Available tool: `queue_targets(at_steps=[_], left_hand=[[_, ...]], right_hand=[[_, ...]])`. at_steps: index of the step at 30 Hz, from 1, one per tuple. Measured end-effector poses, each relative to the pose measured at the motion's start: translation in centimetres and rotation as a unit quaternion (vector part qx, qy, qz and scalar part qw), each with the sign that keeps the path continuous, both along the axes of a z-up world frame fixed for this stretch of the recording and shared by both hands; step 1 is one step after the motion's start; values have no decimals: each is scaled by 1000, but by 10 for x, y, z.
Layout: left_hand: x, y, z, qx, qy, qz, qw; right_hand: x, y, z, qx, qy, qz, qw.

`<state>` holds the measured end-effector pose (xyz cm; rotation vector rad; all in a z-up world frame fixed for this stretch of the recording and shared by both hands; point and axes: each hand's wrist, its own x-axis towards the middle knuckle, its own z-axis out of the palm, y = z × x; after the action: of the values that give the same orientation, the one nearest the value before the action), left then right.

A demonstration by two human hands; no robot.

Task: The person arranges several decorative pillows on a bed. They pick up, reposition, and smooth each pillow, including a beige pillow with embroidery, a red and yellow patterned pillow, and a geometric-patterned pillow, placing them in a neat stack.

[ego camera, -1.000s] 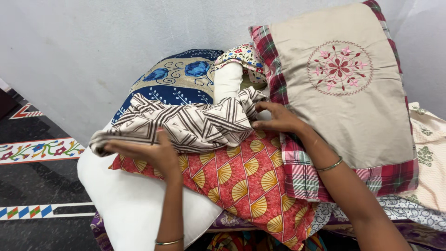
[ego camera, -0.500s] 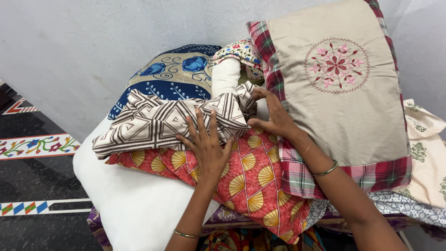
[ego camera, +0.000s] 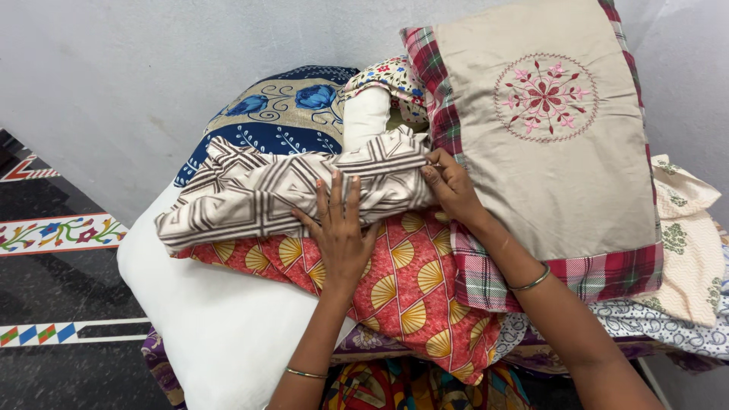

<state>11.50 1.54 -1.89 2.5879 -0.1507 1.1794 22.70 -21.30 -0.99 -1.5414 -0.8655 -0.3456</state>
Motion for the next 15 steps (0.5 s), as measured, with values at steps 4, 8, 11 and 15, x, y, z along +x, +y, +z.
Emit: queue_targets(at_steps=[4,8,11,15], left_hand=[[-2,-2,0,37,0,23,999],[-4,0,0,25,-4,-2,1000],[-11,0,0,-21,-19,-63,998],[-29,-15,14,-164,-15,-153,974]], right_hand=[[1,-3,-3,45,60,5,997],[-18,0,8,-36,-33,-35,998],[-42,5,18,-140,-163,-83,973],[-72,19,19,-242,-288,-37,926]])
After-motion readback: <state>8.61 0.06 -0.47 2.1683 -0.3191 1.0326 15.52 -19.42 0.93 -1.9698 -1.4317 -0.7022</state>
